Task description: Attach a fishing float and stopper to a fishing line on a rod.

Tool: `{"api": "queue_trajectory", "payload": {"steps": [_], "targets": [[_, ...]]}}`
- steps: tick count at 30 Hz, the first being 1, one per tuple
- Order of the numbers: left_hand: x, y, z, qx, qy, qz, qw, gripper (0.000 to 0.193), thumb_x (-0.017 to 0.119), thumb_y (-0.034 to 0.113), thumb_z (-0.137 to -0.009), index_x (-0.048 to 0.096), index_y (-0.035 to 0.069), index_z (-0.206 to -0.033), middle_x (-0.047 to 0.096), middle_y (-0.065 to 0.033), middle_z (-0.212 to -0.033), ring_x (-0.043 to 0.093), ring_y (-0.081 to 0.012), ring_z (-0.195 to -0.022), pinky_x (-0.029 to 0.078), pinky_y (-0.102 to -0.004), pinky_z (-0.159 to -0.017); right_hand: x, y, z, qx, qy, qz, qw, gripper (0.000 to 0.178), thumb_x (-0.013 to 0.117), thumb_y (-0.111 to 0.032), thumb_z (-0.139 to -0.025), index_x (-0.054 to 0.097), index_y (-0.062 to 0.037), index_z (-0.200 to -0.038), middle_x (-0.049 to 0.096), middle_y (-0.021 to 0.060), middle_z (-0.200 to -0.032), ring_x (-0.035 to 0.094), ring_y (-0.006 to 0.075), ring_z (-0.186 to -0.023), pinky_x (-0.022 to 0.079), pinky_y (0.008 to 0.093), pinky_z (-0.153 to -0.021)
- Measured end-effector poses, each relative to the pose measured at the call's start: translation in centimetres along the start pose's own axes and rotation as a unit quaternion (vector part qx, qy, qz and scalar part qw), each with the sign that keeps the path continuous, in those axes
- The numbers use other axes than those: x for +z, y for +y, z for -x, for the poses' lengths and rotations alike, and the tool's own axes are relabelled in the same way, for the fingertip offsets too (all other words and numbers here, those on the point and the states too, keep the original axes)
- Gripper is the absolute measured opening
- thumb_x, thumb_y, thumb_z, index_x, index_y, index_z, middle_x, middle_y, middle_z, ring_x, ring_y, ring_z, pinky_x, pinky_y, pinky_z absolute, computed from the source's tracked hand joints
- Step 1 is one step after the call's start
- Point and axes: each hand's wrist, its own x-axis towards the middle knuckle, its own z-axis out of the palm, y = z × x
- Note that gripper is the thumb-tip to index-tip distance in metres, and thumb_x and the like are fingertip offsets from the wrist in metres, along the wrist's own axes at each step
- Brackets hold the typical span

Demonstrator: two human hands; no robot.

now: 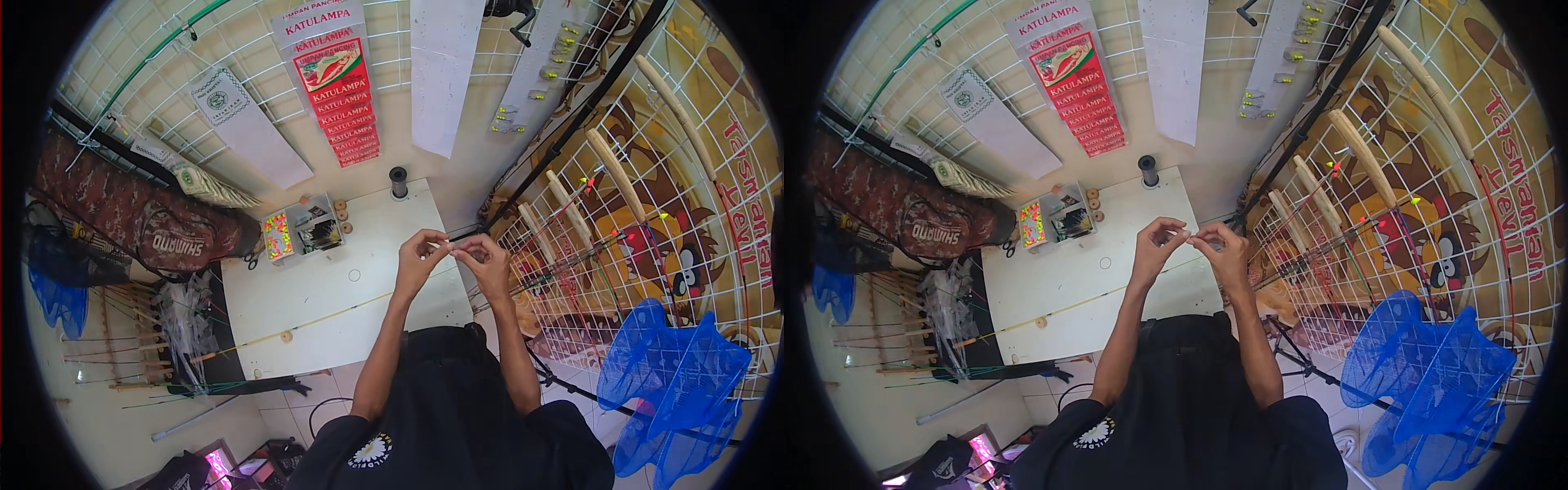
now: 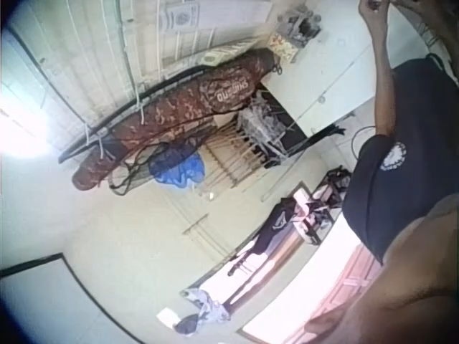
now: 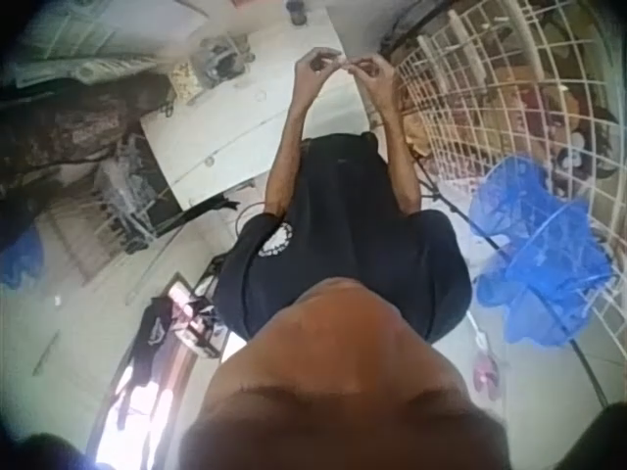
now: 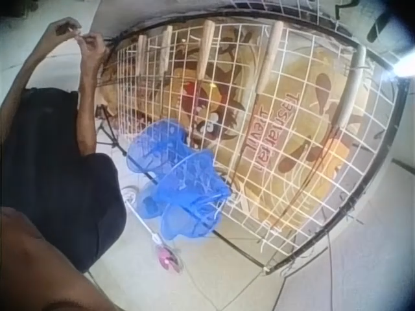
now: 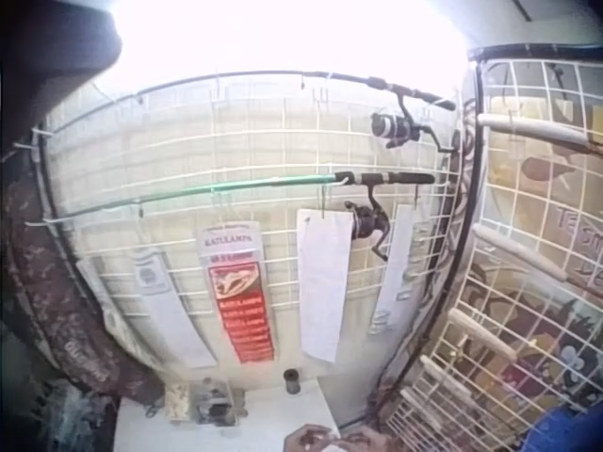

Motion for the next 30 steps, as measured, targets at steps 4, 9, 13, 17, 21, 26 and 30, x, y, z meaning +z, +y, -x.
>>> {"api": "queue_trajectory", "payload": {"steps": [4,9,13,17,21,26,30], "targets": [[-0.1,0.1,0.1,-0.017,-0.029,0.045,0.998,0.022,0.073,0.012,-0.084,0.064,0.003,-0.102,0.063,0.0003,-0.085,0.055,-0.0046,-0.073,0.040,-0.0209,-0.063,0.0,0.3,-0.1,0.000,-0.004,-0.019,1.000,0.015,0.077,-0.007,-0.077,0.067,0.0013,-0.086,0.070,0.0059,-0.077,0.069,0.0121,-0.074,0.051,0.0247,-0.068],[0.0,0.5,0.2,-0.016,-0.030,0.094,0.995,0.028,0.070,0.012,-0.087,0.059,0.005,-0.112,0.059,0.0004,-0.087,0.051,-0.0049,-0.072,0.038,-0.0198,-0.061,0.1,0.4,-0.1,0.006,-0.027,-0.031,0.999,0.013,0.074,-0.008,-0.081,0.068,0.0012,-0.087,0.071,0.0059,-0.078,0.069,0.0117,-0.072,0.051,0.0230,-0.067],[0.0,0.4,0.2,-0.020,-0.013,0.101,0.995,0.029,0.063,0.011,-0.092,0.052,0.006,-0.119,0.055,-0.0014,-0.091,0.045,-0.0032,-0.067,0.036,-0.0188,-0.057,0.0,0.2,0.0,0.041,-0.037,-0.051,0.997,0.012,0.070,-0.009,-0.084,0.067,0.0016,-0.089,0.068,0.0035,-0.075,0.063,0.0084,-0.066,0.049,0.0219,-0.064],[0.2,0.2,0.3,-0.040,-0.010,0.132,0.990,0.030,0.057,0.016,-0.096,0.046,0.007,-0.123,0.051,-0.0015,-0.088,0.040,-0.0047,-0.063,0.033,-0.0199,-0.057,0.2,0.5,0.2,0.070,-0.057,-0.051,0.995,0.012,0.068,-0.010,-0.087,0.063,0.0004,-0.090,0.059,-0.0024,-0.072,0.052,0.0036,-0.063,0.041,0.0194,-0.058],[-0.5,0.5,0.3,-0.068,-0.077,0.162,0.982,0.029,0.051,0.018,-0.098,0.043,0.009,-0.125,0.051,-0.0036,-0.091,0.037,-0.0079,-0.064,0.033,-0.0224,-0.060,0.2,0.9,0.0,0.054,-0.054,-0.076,0.994,0.010,0.065,-0.010,-0.089,0.060,-0.0015,-0.090,0.055,-0.0052,-0.073,0.047,0.0015,-0.066,0.038,0.0182,-0.059],[-0.8,0.7,0.2,-0.127,-0.137,0.207,0.960,0.026,0.049,0.019,-0.099,0.043,0.009,-0.123,0.052,-0.0025,-0.085,0.037,-0.0079,-0.065,0.032,-0.0226,-0.060,0.2,1.2,0.0,0.066,-0.077,-0.119,0.988,0.010,0.063,-0.012,-0.091,0.058,-0.0026,-0.093,0.057,-0.0026,-0.080,0.051,0.0038,-0.073,0.041,0.0198,-0.067],[-0.6,0.7,0.3,-0.119,-0.127,0.183,0.968,0.024,0.048,0.019,-0.100,0.044,0.009,-0.121,0.052,-0.0014,-0.083,0.037,-0.0085,-0.067,0.032,-0.0231,-0.062,0.4,0.3,0.1,0.106,-0.100,-0.192,0.971,0.009,0.061,-0.011,-0.092,0.055,-0.0043,-0.093,0.057,0.0003,-0.090,0.053,0.0078,-0.086,0.042,0.0230,-0.081]]}}
